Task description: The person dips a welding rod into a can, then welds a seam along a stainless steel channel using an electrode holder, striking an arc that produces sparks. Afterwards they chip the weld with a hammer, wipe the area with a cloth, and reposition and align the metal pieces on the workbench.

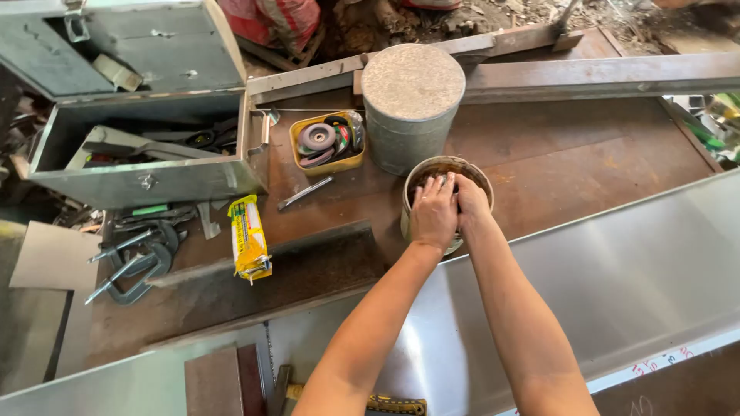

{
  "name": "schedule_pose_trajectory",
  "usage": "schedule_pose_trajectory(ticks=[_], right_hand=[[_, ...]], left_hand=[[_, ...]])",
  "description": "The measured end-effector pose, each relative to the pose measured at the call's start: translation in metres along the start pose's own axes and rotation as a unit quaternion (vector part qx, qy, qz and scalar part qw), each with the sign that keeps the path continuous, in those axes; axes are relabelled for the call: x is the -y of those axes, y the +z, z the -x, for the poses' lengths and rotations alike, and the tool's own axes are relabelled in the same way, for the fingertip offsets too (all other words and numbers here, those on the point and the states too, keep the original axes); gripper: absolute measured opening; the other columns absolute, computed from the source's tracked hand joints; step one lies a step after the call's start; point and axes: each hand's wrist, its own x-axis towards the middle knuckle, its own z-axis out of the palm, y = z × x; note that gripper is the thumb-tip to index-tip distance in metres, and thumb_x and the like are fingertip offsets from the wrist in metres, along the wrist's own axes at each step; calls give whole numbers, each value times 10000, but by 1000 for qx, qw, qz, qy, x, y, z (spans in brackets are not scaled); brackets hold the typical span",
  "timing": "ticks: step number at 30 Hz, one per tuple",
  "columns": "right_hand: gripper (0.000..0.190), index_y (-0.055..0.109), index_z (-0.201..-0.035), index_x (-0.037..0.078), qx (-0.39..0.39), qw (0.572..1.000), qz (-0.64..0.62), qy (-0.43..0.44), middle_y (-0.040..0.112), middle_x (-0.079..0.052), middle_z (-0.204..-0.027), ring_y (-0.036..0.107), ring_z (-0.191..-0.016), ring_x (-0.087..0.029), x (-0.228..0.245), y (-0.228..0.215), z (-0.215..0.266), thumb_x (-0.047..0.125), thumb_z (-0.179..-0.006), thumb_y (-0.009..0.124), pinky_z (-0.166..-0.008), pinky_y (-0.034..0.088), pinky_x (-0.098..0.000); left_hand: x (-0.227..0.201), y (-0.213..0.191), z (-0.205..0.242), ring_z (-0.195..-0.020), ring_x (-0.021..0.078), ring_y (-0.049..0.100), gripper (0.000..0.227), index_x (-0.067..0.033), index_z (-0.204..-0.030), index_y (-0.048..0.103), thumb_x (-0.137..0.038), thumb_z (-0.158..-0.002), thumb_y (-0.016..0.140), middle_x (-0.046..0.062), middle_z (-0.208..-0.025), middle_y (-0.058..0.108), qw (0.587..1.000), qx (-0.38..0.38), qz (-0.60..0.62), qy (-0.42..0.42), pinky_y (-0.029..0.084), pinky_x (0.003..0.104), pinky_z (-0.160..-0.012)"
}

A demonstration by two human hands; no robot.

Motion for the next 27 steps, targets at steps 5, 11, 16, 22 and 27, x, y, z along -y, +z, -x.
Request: schedule_pose_trajectory(ticks=[5,11,16,22,27], right_hand=[[93,684,-868,53,2,1000,3,-28,708,-70,-851,676,-766,-183,-13,-37,-39,112,-940,682,-695,578,-329],[128,648,-807,50,-4,1000,11,-23,683,-70,-798,658,-701,-176,-10,-37,-39,65,-931,676,-635,566,-323],[115,650,-814,33,-24,999,33,-28,680,-86,-799,657,-696,-188,-11,-46,-52,31,-919,696,-616,557,-336],[219,692,-1044,61,4,990,111,-85,711,-82,-929,684,-788,-196,50,31,56,260,-981,626,-693,598,-378],[151,626,-1068,33,82,978,152,-120,658,-90,-911,665,-798,-219,93,64,83,124,-975,703,-720,618,-415]], left_hand=[[8,16,9,-1416,327,521,435,3,-1405,584,-161,-1011,496,203,-1495,546,992,36,117,-10,406,412,-1196],[8,7,8,-1443,349,454,511,40,-1472,495,-64,-975,438,233,-1541,477,986,77,147,29,363,405,-1204],[16,11,-1,-1419,330,476,517,16,-1459,512,-67,-952,457,213,-1539,474,981,109,160,3,389,391,-1178],[16,-26,-21,-1207,300,688,427,-38,-1349,682,-73,-927,631,181,-1332,683,942,98,315,-65,548,344,-1030],[28,-61,-30,-1087,185,745,402,-23,-1290,644,-122,-912,739,152,-1231,732,854,21,515,-71,598,323,-956]])
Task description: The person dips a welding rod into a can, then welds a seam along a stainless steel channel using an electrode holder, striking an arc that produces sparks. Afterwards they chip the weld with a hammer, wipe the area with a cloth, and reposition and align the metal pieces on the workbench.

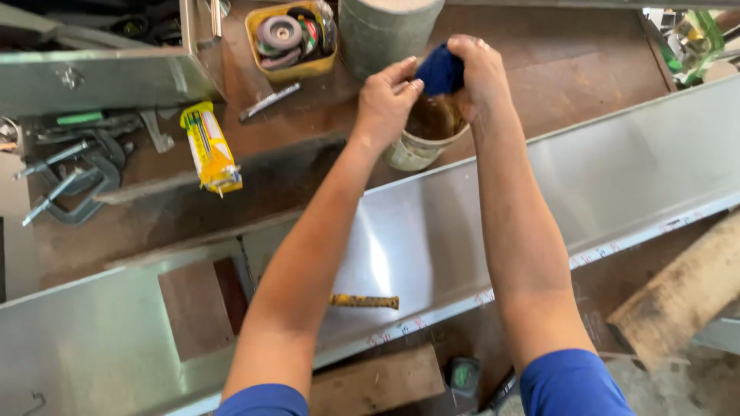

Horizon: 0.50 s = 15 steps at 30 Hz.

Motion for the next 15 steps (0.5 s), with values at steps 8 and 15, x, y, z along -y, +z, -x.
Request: schedule_pose_trajectory(ticks=[8,15], right_hand=[[314,590,-1297,-15,150,986,-31,72,681,-144,-1162,729,-1031,-277,28,66,161,6,-990,655,-920,651,-478],[531,594,-1331,32,206,946,215,128,585,-45,-1094,694,-976,-208,-122,84,279,3,-840,794,-789,692,-382]], left_hand=[[-150,-128,144,-848,186,764,282,16,-968,757,-261,-941,802,117,-993,791,956,-68,-284,22,604,331,-768],[-133,-253,330,-1027,382,653,260,-40,-994,722,-283,-1001,815,142,-1063,689,773,-206,-592,-98,523,488,-882]])
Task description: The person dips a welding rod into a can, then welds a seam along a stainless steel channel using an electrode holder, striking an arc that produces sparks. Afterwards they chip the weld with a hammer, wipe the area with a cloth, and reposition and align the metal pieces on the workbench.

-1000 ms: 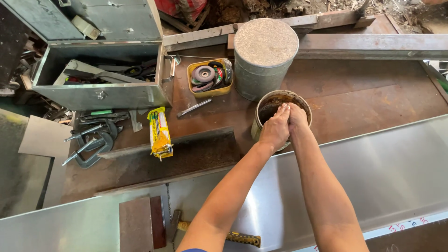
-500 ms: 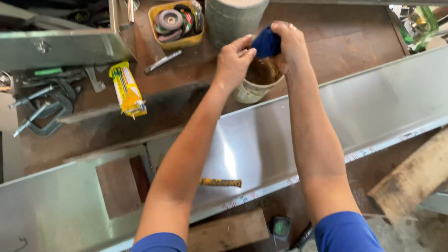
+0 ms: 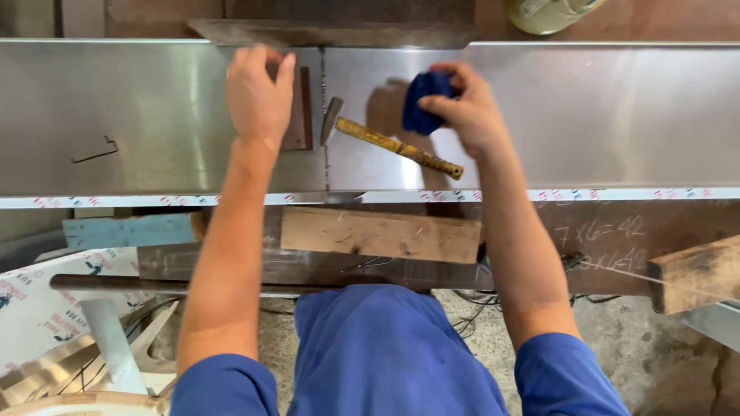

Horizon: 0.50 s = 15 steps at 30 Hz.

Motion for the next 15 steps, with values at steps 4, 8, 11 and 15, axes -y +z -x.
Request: schedule_pose_trajectory(ticks=[4,8,11,15], right_hand=[[469,624,-1301,32,9,999,43,15,660,-102,-1116,701,-989,-221,-69,66,-12,96,-869,795,-795,654,-353],[476,620,-1279,22,35,984,90,151,695,-141,-1088,705,-930,-240,-105,112,-25,131,-839,764,-734,624,-384],[473,606,-1274,-1,19,973,-17,228,703,-145,-1072,718,-904,-243,-142,120,-28,135,-840,736,-709,629,-399],[482,593,-1332,-19,-104,976,-140,133,715,-156,-1109,730,-942,-242,-182,86,-44,117,-888,722,-793,660,-374]], left_hand=[[15,11,56,-1178,420,543,438,-73,-1226,673,-308,-892,830,186,-1244,574,997,-19,-71,-29,504,514,-952],[23,37,52,-1327,471,432,853,-131,-1432,503,-526,-772,871,213,-1454,392,986,-37,-141,-83,408,608,-1024],[31,48,43,-1318,504,404,1060,-171,-1517,373,-626,-696,865,266,-1529,255,978,21,-172,-114,381,621,-1026],[50,54,39,-1245,496,466,1000,-243,-1576,346,-594,-762,808,262,-1581,214,977,96,-162,-102,473,551,-989]])
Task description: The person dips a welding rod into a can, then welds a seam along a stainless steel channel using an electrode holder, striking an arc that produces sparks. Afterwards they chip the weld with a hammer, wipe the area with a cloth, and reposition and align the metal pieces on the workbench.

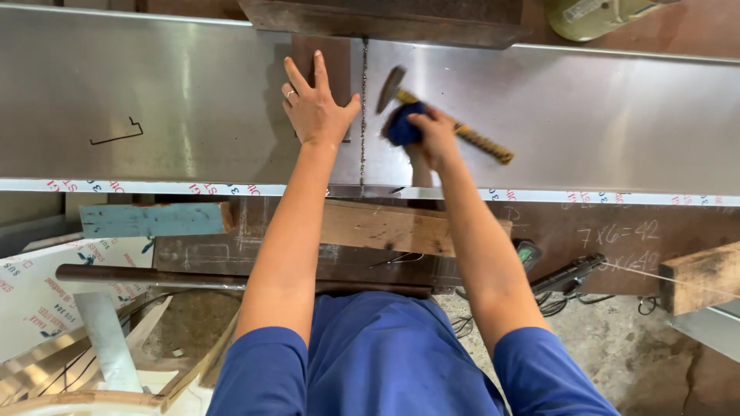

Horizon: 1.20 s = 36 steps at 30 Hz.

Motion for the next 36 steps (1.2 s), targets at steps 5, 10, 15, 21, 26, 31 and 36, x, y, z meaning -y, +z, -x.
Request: schedule_pose_trajectory(ticks=[5,10,15,21,26,31,36], right_hand=[[484,595,-1338,10,-93,995,-1,-37,683,-133,-1074,678,-896,-227,24,-33,-9,117,-881,716,-677,560,-366],[568,604,-1408,49,-35,912,325,-246,685,-138,-1211,657,-1109,-270,39,49,-36,207,-896,792,-944,549,-367],[626,557,-1485,61,26,665,645,-376,479,-230,-1516,429,-1396,-494,30,96,-70,208,-908,751,-1170,406,-491],[508,538,-1464,-24,124,649,662,-353,439,-273,-1578,314,-1462,-495,20,112,-18,141,-992,630,-1215,325,-494],[469,621,-1384,3,251,485,748,-378,523,-175,-1547,394,-1473,-370,-12,76,38,157,-941,624,-1240,305,-483],[340,711,-1235,17,182,580,637,-475,622,-200,-1360,537,-1351,-390,35,90,-38,98,-905,711,-1143,447,-462],[302,787,-1173,55,66,705,535,-459,675,-167,-1176,599,-1067,-396,51,99,-73,65,-872,771,-906,538,-447]], left_hand=[[3,6,2,-1177,457,511,923,-279,-1542,422,-618,-774,807,234,-1560,264,999,-34,27,10,528,529,-922],[6,4,-18,-1150,448,516,905,-272,-1553,434,-610,-803,811,231,-1571,266,999,-25,30,17,540,527,-903],[9,7,-26,-1205,473,498,943,-287,-1551,429,-617,-771,843,221,-1569,271,996,-80,22,32,540,542,-903],[10,14,-26,-1225,464,497,938,-301,-1566,401,-609,-795,838,228,-1580,270,997,-61,33,22,542,538,-929],[14,21,-25,-1238,474,490,944,-300,-1589,380,-614,-825,839,232,-1590,263,996,-74,25,33,551,529,-916],[14,22,-26,-1234,448,502,967,-306,-1590,373,-611,-807,850,224,-1596,264,996,-83,28,30,555,527,-914],[14,25,-25,-1243,433,502,968,-305,-1583,385,-615,-799,859,219,-1599,257,995,-86,32,32,560,519,-917]])
